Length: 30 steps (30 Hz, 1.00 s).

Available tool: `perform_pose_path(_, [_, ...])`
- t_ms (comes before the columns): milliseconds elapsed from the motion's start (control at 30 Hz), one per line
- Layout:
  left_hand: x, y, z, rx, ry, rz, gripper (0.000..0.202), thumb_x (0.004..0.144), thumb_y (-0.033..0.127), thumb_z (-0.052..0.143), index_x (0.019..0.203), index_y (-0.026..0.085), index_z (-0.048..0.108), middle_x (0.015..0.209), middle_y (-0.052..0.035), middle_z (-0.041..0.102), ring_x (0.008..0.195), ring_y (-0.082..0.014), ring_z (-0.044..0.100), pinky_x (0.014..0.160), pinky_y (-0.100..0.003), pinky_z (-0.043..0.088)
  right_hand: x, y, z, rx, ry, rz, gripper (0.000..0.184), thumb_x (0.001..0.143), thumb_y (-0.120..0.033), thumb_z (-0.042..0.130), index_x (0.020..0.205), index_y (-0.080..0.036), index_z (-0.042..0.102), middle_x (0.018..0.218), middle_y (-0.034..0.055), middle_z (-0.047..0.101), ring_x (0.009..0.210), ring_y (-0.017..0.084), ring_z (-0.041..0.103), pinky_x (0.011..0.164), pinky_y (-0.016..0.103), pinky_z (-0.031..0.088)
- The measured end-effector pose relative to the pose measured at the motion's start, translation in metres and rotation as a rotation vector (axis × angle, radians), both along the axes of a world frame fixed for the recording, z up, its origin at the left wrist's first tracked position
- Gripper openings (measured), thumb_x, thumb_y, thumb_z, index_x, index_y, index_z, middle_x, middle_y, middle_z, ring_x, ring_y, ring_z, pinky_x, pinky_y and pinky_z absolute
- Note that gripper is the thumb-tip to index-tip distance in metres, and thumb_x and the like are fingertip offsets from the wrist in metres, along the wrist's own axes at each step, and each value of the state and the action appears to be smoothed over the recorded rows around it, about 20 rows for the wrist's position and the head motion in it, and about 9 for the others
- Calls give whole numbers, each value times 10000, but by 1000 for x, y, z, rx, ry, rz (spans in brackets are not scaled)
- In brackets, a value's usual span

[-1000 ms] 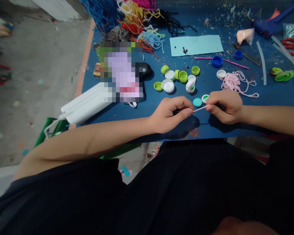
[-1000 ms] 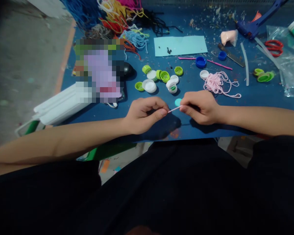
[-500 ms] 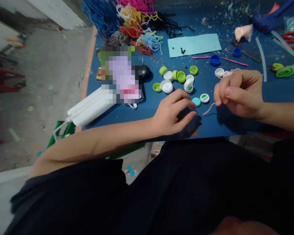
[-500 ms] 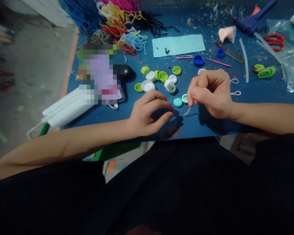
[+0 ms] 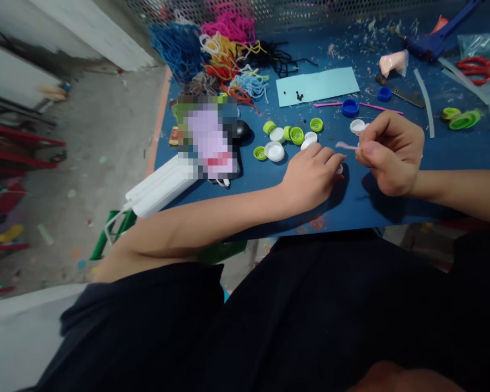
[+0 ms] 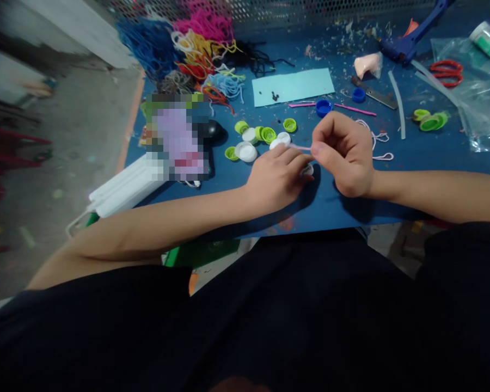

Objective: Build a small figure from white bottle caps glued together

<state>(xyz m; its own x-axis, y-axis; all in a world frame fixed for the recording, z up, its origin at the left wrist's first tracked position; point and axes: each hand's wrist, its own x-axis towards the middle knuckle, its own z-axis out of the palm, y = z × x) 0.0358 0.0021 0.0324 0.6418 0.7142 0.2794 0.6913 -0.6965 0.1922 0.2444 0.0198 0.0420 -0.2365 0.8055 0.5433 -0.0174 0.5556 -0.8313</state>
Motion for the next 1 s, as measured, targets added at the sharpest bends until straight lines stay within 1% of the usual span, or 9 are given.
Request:
perform_pose_path(100, [-20, -5, -1, -23, -255, -96, 374, 1122, 252, 607, 1474, 172, 706, 1314, -159, 826, 1226, -316, 765, 1055, -509, 642, -4, -1, -4, 71, 80, -21, 378, 1055, -571, 797, 910, -247, 668, 750, -32, 612, 588, 100, 528, 546, 277, 445])
perform_pose_path(200, [-42, -15, -4, -153, -539, -182, 347, 1148, 288, 627, 1484, 212, 665, 1339, -130, 826, 1209, -258, 799, 999, -417, 661, -6, -4, -7, 64, 2, 56, 215, 1124, -430, 735, 1042, -235, 698, 823, -41, 674, 569, 66, 606, 512, 214, 485])
perform_pose_path(300, [-54, -20, -15, -368, -813, -275, 427, 1161, 408, 670, 1563, 280, 601, 1340, -117, 826, 1210, -241, 825, 980, -377, 673, -6, -7, -12, 96, -98, 118, 129, 1128, -350, 721, 1137, -222, 729, 901, -26, 744, 673, 77, 730, 581, 183, 570])
perform_pose_path(400, [-55, -16, -25, -638, -969, -319, 542, 1124, 545, 727, 1596, 331, 570, 1393, -127, 817, 1248, -266, 829, 1006, -410, 693, -7, -8, -18, 194, -181, 108, 104, 1091, -303, 754, 1151, -218, 757, 929, -29, 779, 637, 58, 697, 563, 160, 536])
perform_pose_path(467, [-53, -13, -27, -789, -1017, -291, 593, 1077, 622, 769, 1557, 329, 581, 1446, -149, 802, 1206, -271, 834, 963, -416, 702, -7, -7, -20, 261, -193, 59, 76, 1070, -276, 766, 1117, -218, 756, 922, -35, 782, 595, 47, 656, 536, 154, 497])
perform_pose_path(600, [-48, -10, -19, -982, -1015, -212, 605, 968, 679, 872, 1381, 281, 681, 1493, -182, 774, 1053, -244, 827, 801, -366, 680, -7, -4, -23, 313, -190, -45, 53, 1068, -257, 752, 1102, -218, 745, 924, -18, 791, 611, 67, 676, 557, 175, 521])
perform_pose_path(767, [-46, -13, -11, -1191, -1073, -216, 541, 906, 631, 957, 1228, 228, 797, 1326, -165, 843, 1034, -237, 843, 782, -316, 657, -7, -3, -22, 316, -245, -75, 74, 1054, -286, 767, 1082, -219, 752, 875, -23, 773, 595, 76, 621, 545, 201, 474])
perform_pose_path(867, [-46, -13, -11, -1212, -1125, -170, 546, 869, 631, 987, 1187, 216, 829, 1252, -160, 874, 1017, -251, 858, 777, -327, 663, -6, -3, -20, 307, -245, -57, 84, 1057, -298, 775, 1084, -223, 749, 876, -26, 764, 577, 69, 578, 545, 204, 443])
perform_pose_path(1000, [-49, -12, -11, -1161, -1147, -172, 551, 860, 651, 981, 1171, 220, 838, 1209, -146, 886, 1034, -277, 871, 880, -398, 708, 0, -2, -13, 285, -292, 97, 178, 1084, -372, 759, 1145, -205, 752, 753, -53, 675, 517, 53, 490, 514, 206, 359])
